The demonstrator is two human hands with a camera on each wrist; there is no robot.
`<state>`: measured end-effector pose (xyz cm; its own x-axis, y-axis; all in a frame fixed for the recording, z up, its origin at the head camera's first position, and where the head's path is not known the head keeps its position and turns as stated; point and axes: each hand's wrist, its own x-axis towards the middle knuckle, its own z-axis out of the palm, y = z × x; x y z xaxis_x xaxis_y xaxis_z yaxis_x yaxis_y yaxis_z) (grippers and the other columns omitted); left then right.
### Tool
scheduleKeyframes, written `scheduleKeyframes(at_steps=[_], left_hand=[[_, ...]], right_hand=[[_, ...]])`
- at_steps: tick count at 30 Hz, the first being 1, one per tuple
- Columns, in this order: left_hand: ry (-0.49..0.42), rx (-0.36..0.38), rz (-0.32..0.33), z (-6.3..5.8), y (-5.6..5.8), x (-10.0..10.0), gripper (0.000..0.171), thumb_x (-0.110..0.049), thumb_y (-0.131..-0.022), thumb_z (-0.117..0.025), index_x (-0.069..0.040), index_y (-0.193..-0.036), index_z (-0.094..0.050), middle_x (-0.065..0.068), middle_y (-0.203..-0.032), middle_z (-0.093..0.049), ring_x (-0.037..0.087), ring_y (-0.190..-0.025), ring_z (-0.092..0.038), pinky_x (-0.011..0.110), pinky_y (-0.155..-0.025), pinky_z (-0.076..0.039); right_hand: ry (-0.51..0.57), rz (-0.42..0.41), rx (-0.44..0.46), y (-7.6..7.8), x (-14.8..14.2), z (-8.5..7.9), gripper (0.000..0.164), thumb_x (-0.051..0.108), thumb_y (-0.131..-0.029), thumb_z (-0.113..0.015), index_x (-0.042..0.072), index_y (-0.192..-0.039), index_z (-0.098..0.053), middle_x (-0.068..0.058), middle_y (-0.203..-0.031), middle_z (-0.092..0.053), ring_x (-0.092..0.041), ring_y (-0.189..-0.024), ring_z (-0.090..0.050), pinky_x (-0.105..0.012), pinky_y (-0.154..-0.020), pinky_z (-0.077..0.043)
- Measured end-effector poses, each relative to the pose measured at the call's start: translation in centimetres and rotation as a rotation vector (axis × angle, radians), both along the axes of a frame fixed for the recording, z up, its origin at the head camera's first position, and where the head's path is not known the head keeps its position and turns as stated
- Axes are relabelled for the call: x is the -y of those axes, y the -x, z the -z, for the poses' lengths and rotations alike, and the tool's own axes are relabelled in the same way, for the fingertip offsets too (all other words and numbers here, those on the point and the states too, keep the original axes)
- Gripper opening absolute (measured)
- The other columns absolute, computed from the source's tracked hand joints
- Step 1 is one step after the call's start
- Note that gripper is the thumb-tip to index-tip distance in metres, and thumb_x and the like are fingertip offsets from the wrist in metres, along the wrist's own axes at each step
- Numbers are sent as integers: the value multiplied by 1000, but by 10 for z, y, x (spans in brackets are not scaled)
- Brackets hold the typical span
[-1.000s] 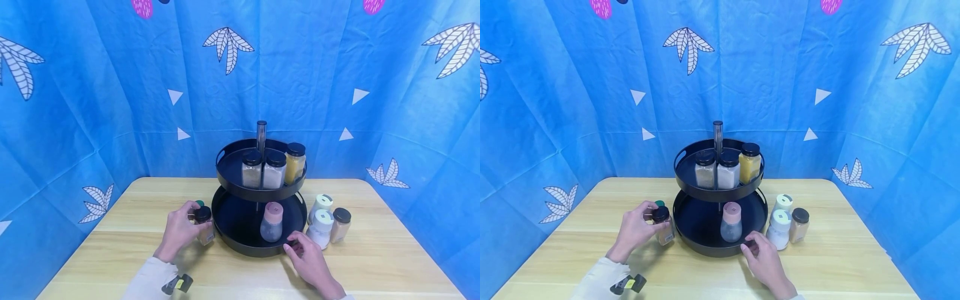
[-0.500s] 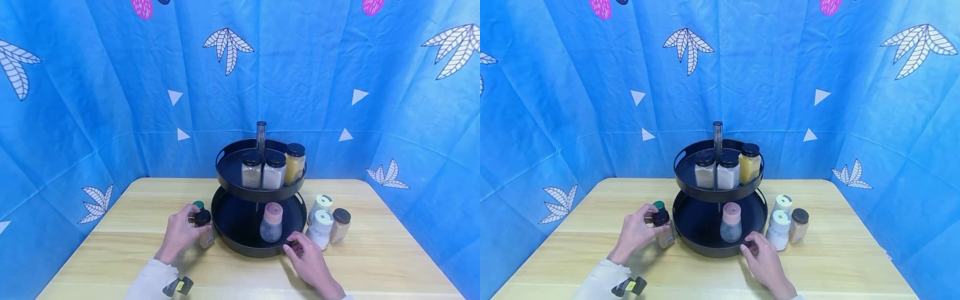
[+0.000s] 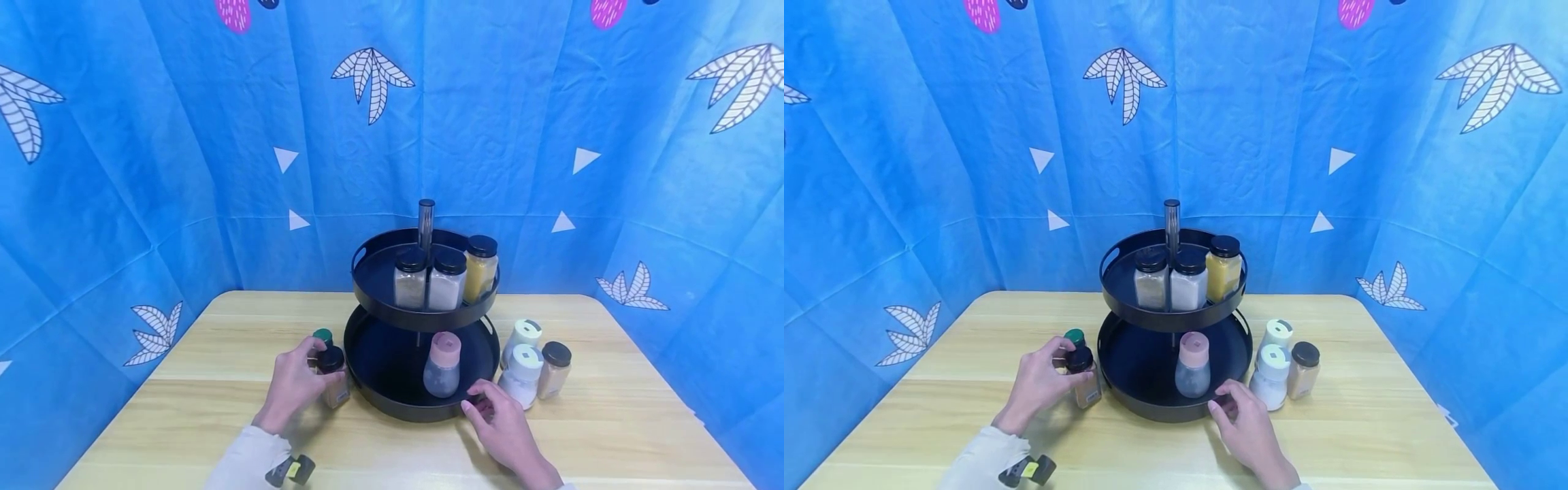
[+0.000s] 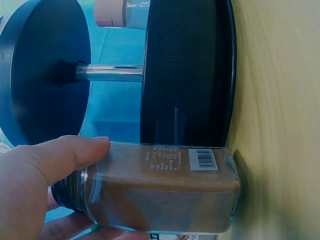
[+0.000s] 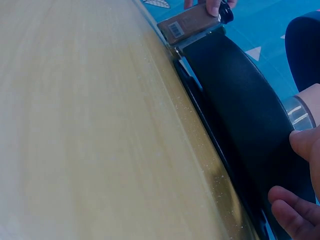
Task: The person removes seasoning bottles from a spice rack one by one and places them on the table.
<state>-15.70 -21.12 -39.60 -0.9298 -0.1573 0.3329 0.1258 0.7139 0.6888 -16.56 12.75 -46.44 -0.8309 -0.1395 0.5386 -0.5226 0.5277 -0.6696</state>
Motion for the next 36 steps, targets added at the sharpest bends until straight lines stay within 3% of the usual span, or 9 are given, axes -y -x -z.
scheduleKeyframes(at_steps=[15, 24, 36], left_hand=[[6, -17, 2, 2, -1, 0, 49, -19, -60, -89, -8, -98, -60, 23, -99, -70, 29, -80, -68, 43, -68, -59], [34, -19, 26, 1, -2, 0, 49, -16, -60, -88, -8, -97, -57, 20, -103, -68, 30, -84, -67, 43, -71, -59], [118, 33, 66, -3, -2, 0, 55, -21, -68, -85, -8, -111, -54, 19, -108, -64, 32, -94, -61, 47, -80, -56]], right_hand=[[-10, 7, 43, -2, 0, -1, 23, 0, -75, -76, 12, -89, -64, 0, -89, -65, -6, -70, -60, -27, -59, -58], [-17, 5, -5, -2, 0, -2, 23, -1, -74, -77, 11, -89, -64, -1, -90, -66, -5, -69, -60, -27, -58, -58], [-24, -2, -4, -2, -1, -2, 22, -1, -74, -76, 8, -91, -64, -3, -92, -66, -8, -70, -61, -27, -59, -58]])
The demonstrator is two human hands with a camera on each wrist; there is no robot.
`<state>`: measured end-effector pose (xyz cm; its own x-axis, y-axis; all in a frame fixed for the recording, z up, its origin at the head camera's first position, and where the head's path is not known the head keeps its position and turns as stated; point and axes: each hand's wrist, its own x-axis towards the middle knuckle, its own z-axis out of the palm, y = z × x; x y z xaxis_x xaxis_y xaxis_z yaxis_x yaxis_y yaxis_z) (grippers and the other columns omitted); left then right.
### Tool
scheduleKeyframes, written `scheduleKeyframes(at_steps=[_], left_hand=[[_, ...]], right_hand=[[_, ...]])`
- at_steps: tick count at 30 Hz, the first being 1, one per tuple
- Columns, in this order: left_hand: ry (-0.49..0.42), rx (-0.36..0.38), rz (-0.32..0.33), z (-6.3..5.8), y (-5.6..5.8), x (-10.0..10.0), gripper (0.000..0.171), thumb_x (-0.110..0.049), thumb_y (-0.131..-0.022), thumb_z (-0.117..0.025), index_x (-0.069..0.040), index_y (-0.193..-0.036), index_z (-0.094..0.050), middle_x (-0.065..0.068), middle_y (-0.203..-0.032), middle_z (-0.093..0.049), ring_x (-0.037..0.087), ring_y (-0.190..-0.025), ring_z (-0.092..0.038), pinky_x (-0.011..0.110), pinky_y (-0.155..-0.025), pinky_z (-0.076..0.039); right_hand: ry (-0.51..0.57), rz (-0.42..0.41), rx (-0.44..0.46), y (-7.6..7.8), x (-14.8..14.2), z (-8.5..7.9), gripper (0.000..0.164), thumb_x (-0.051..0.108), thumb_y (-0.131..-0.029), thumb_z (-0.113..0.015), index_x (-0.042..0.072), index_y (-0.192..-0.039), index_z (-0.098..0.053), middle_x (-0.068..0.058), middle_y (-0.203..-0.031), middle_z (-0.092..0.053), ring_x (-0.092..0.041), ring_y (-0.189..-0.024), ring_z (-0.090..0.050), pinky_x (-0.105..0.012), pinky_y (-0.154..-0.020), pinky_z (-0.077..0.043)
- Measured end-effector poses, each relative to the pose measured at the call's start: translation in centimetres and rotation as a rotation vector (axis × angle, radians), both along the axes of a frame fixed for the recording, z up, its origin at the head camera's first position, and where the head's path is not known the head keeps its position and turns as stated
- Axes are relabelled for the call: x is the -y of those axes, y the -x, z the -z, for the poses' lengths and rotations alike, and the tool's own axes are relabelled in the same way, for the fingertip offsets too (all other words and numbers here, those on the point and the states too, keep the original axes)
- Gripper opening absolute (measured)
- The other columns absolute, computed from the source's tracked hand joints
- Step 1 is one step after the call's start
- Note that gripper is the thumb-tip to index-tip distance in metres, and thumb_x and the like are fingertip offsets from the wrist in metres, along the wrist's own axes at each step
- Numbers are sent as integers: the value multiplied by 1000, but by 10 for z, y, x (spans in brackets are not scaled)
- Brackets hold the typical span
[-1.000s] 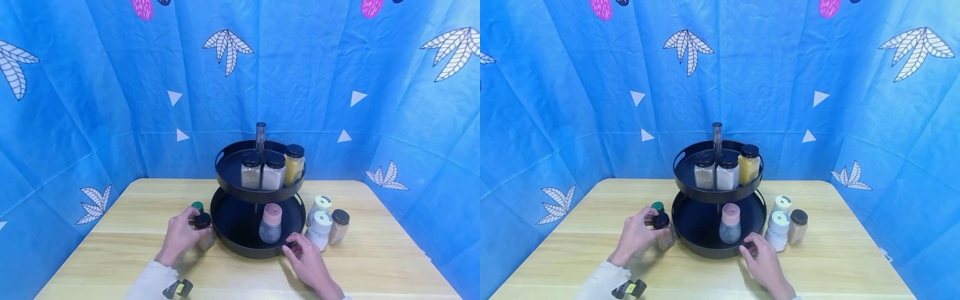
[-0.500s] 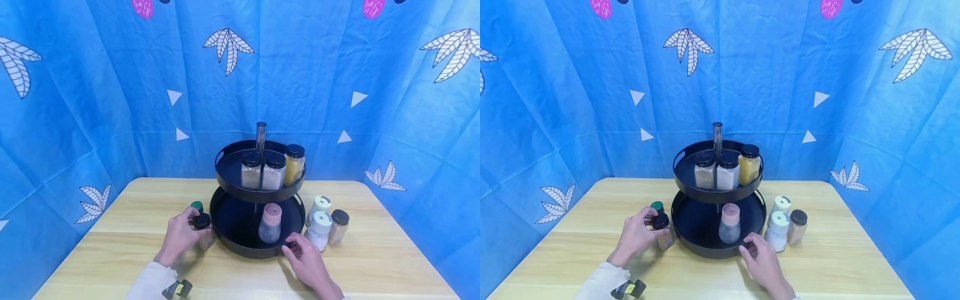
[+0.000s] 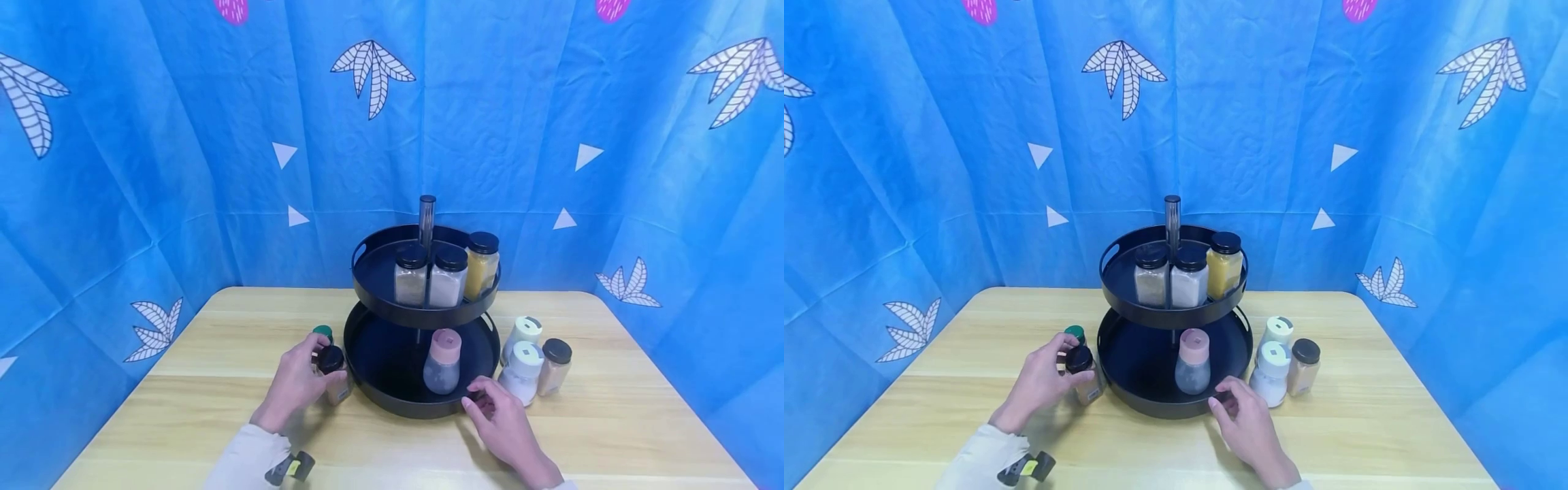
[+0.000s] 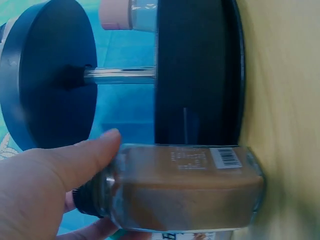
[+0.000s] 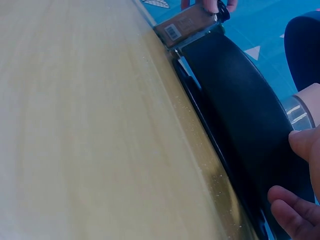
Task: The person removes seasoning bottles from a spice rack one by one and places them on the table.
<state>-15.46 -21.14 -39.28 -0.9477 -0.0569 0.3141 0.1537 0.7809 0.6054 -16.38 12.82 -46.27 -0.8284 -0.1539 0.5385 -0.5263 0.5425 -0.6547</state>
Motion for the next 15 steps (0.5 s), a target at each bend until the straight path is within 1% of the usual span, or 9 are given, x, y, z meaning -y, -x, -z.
scheduleKeyframes(at_steps=[3, 6, 8, 11, 13, 15], left_hand=[[8, -14, 5, -4, -1, -1, 56, -27, -72, -82, -8, -116, -53, 20, -112, -62, 35, -101, -59, 50, -84, -53], [12, -54, 1, -10, -2, -2, 55, -30, -75, -80, -6, -117, -53, 19, -114, -61, 36, -106, -56, 52, -86, -51], [20, -100, -2, -14, -2, -4, 52, -29, -77, -78, -5, -117, -54, 19, -114, -59, 35, -106, -54, 52, -88, -49], [34, -199, -17, -19, -2, -8, 47, -26, -79, -77, -4, -114, -55, 19, -113, -57, 35, -103, -53, 53, -88, -48], [38, -264, -25, -22, -2, -13, 45, -24, -79, -77, -3, -112, -55, 19, -112, -56, 35, -102, -53, 54, -87, -48], [37, -312, -24, -26, -2, -19, 43, -23, -79, -77, -3, -111, -56, 19, -113, -57, 34, -101, -54, 54, -86, -49]], right_hand=[[3, -5, -3, 0, 0, 0, 23, -2, -75, -75, 7, -93, -65, -6, -96, -67, -9, -71, -61, -26, -59, -58], [5, -2, -18, 0, -1, -1, 25, -2, -75, -75, 4, -97, -65, -13, -103, -67, -9, -71, -62, -27, -60, -59], [4, 7, -32, 0, -1, -1, 29, -2, -74, -75, 2, -101, -65, -17, -108, -66, -9, -71, -62, -28, -60, -59], [-8, 33, -52, 1, -2, -1, 33, -1, -74, -76, 1, -104, -64, -21, -116, -62, -8, -70, -60, -29, -60, -59], [-16, 51, -60, 2, -2, -1, 34, 0, -74, -77, 0, -105, -63, -21, -118, -61, -8, -69, -60, -30, -60, -59], [-23, 61, -63, 2, -2, -1, 33, 1, -73, -77, 0, -103, -64, -20, -118, -61, -8, -69, -60, -31, -60, -59]])
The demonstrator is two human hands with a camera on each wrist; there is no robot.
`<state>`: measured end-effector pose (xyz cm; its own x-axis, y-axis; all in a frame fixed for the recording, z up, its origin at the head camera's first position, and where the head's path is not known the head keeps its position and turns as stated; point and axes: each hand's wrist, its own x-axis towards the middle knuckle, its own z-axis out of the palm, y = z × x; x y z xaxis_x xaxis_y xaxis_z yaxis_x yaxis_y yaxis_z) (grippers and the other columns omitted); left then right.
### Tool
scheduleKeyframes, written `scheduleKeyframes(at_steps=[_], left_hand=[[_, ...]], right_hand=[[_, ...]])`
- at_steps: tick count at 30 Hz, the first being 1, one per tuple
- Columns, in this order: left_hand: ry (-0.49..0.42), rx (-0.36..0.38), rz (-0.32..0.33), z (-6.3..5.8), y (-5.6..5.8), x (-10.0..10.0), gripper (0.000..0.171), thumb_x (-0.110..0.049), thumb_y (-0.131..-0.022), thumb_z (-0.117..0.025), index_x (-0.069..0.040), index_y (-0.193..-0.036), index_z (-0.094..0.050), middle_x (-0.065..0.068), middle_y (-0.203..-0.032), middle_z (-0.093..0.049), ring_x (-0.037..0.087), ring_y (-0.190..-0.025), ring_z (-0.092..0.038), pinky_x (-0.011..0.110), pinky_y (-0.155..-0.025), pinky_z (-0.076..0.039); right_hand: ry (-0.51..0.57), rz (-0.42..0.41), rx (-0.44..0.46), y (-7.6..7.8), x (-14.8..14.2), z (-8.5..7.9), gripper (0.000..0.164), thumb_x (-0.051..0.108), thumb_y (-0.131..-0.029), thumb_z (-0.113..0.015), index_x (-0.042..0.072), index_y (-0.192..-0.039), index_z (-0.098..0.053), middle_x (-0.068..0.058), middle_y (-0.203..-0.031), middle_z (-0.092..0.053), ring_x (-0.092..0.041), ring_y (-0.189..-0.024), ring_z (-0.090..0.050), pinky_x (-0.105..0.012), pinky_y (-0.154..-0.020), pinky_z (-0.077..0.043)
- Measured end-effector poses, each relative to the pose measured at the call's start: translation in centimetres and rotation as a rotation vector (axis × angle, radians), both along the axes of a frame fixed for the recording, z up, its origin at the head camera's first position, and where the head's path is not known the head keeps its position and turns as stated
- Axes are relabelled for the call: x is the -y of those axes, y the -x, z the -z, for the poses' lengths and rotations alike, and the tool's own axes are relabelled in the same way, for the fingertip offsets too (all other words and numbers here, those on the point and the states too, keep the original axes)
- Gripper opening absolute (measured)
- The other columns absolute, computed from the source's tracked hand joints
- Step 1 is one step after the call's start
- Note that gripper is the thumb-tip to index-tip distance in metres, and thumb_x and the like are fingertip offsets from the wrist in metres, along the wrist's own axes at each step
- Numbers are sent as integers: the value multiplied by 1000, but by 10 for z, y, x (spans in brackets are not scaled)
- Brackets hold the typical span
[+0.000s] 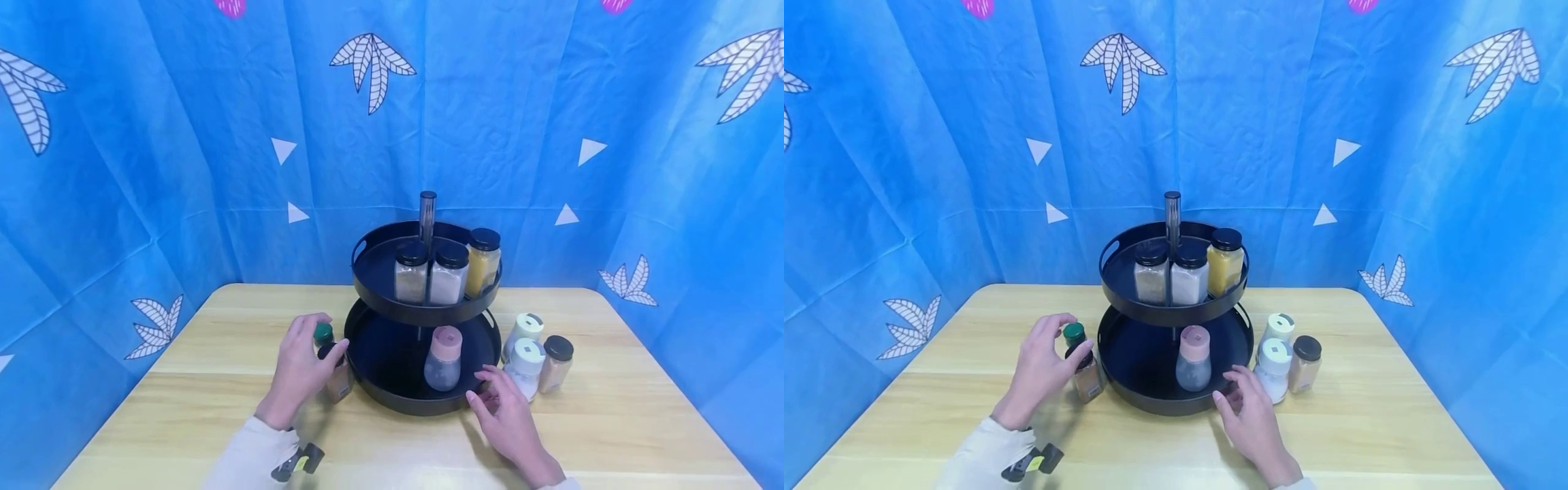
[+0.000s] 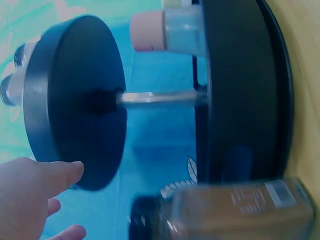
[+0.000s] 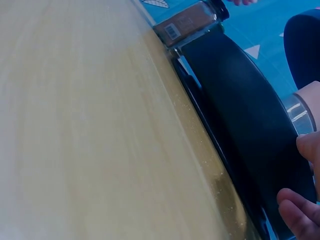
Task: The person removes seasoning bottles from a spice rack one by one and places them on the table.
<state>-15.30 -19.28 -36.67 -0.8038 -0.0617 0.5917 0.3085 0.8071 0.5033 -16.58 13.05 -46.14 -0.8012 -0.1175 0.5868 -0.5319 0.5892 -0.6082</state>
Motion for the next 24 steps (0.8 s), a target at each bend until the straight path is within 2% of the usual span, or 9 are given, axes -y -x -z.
scheduleKeyframes(at_steps=[3, 13, 19, 24], left_hand=[[-1, -28, 30, -6, -1, -11, 42, -21, -78, -77, -2, -110, -58, 19, -112, -59, 33, -102, -54, 54, -87, -49], [36, 6, 106, -12, -1, -44, 39, -23, -81, -75, -7, -111, -57, 14, -114, -58, 29, -105, -54, 49, -91, -51], [30, 22, 171, -10, 3, -61, 40, -24, -80, -75, -6, -111, -58, 12, -111, -59, 28, -105, -55, 49, -90, -50], [48, 55, 198, -5, 10, -73, 39, -26, -80, -75, -8, -110, -58, 11, -109, -60, 27, -103, -56, 47, -89, -51]], right_hand=[[-2, -8, -1, 0, -1, -2, 28, 0, -73, -77, 1, -98, -65, -18, -113, -62, -9, -70, -61, -31, -60, -59], [-5, -81, 36, -3, 4, -3, 22, 1, -74, -77, 8, -91, -66, -5, -97, -64, -5, -72, -61, -26, -61, -59], [0, -100, -11, -5, 7, -1, 26, -2, -71, -78, 8, -92, -67, -7, -94, -67, -4, -69, -60, -25, -59, -58], [9, -144, -42, -8, 11, 0, 25, -4, -70, -77, 7, -90, -67, -4, -90, -67, -3, -70, -60, -24, -59, -58]])
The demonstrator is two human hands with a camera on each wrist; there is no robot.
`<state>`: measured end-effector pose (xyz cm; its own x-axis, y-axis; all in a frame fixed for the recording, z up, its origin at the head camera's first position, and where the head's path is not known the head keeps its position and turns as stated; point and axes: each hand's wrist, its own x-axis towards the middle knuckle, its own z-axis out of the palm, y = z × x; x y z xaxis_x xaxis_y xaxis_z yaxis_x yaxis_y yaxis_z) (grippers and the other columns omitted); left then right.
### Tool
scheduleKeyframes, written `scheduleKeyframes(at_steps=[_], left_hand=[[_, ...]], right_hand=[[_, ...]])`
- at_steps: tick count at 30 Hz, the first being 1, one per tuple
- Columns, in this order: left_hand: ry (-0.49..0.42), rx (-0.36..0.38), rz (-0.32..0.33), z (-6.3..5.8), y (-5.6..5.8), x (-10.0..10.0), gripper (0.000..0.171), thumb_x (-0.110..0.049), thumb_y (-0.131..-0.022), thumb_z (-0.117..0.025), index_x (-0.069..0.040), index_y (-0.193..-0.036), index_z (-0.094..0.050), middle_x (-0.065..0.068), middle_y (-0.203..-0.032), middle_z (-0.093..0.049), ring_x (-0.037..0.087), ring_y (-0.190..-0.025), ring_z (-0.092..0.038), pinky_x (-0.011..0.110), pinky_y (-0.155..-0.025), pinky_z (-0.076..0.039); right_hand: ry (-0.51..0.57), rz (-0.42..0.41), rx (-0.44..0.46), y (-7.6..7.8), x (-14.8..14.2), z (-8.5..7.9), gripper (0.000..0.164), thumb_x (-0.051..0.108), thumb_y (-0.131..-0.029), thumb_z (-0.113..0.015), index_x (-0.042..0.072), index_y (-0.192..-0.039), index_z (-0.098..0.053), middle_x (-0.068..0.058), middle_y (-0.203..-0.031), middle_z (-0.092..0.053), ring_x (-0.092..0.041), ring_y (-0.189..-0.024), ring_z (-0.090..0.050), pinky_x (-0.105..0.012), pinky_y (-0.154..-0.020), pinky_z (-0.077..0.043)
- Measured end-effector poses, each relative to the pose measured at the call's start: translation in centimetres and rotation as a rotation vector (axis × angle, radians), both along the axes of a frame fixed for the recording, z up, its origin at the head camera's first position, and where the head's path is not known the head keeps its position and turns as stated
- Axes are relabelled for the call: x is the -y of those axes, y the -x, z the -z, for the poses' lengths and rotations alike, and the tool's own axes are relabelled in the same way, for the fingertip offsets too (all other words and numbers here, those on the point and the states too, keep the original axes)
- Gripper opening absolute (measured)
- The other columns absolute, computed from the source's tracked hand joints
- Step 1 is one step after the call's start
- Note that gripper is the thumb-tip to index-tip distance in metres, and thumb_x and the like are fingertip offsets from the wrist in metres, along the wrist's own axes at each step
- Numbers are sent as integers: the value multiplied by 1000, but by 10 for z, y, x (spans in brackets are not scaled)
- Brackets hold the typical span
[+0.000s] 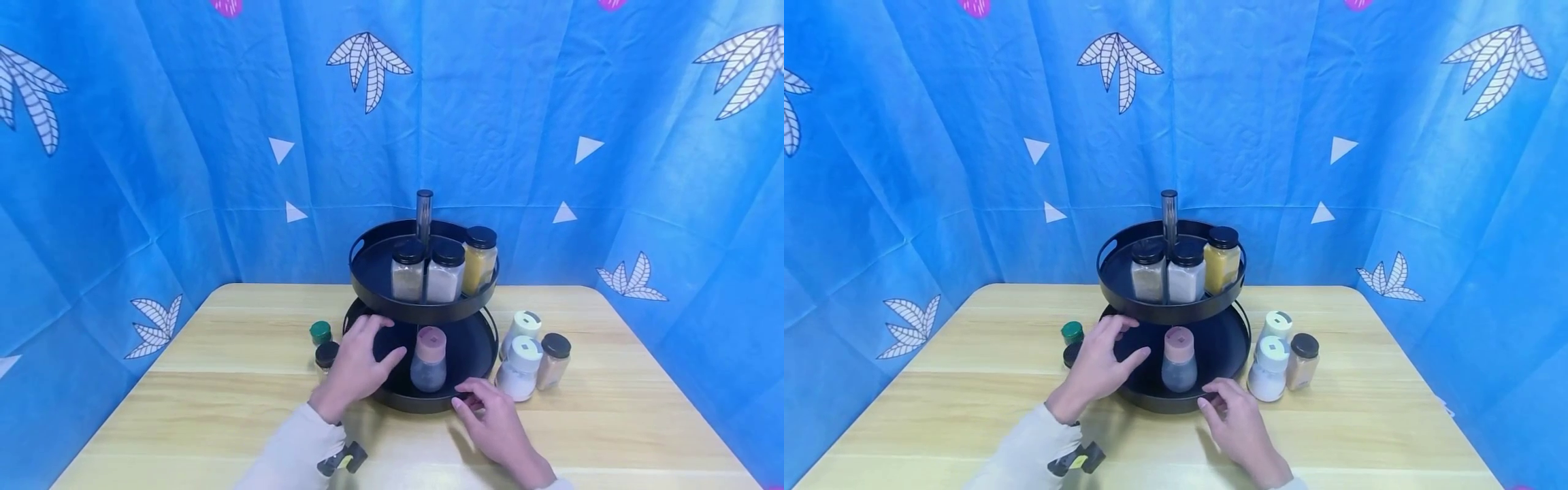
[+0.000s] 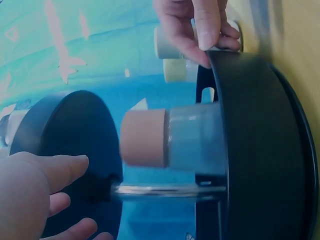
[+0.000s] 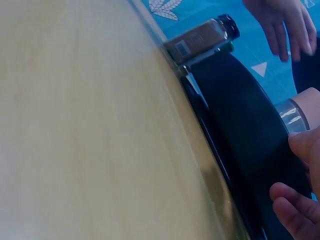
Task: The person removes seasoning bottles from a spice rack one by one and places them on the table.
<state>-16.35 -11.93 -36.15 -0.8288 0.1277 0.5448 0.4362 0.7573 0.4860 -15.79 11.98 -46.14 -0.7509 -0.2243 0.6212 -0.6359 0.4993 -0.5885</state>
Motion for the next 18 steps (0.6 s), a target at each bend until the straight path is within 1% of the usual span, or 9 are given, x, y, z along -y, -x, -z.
scheduleKeyframes(at_steps=[4, 7, 9, 12, 16, 18], left_hand=[[41, -16, 35, 4, 7, -9, 43, -29, -79, -75, -8, -113, -59, 14, -113, -61, 30, -106, -56, 49, -91, -50], [63, -51, 66, 7, 12, -16, 46, -32, -79, -75, -8, -114, -61, 15, -114, -64, 31, -109, -57, 49, -93, -49], [74, -58, 83, 9, 16, -20, 47, -32, -79, -75, -8, -117, -61, 14, -115, -64, 30, -110, -57, 47, -94, -49], [82, -25, 99, 10, 20, -27, 50, -32, -80, -74, -8, -122, -59, 14, -118, -63, 28, -111, -57, 45, -95, -50], [90, 50, 92, 11, 24, -34, 55, -35, -81, -73, -8, -126, -56, 15, -121, -61, 28, -111, -56, 44, -95, -50], [97, 67, 87, 13, 25, -37, 54, -35, -81, -73, -7, -125, -57, 15, -119, -61, 29, -110, -57, 44, -94, -50]], right_hand=[[0, -34, -42, -2, 3, 1, 25, -5, -71, -77, 5, -91, -66, -3, -90, -67, -3, -69, -61, -23, -58, -58], [-1, -31, -50, -2, 4, 2, 25, -5, -70, -77, 6, -91, -67, -2, -90, -67, -2, -69, -60, -23, -58, -58], [0, -28, -46, -2, 4, 2, 25, -5, -70, -77, 6, -90, -67, -2, -90, -67, -2, -69, -60, -23, -58, -58], [-1, -27, -43, -1, 3, 2, 25, -5, -70, -77, 5, -90, -66, -1, -90, -67, -2, -69, -60, -23, -58, -58], [-3, -28, -43, -1, 3, 3, 25, -5, -70, -77, 5, -90, -66, -1, -90, -67, -2, -69, -60, -23, -58, -58], [-1, -27, -39, -1, 3, 3, 25, -4, -70, -77, 6, -91, -66, -1, -91, -67, -2, -69, -60, -23, -58, -58]])
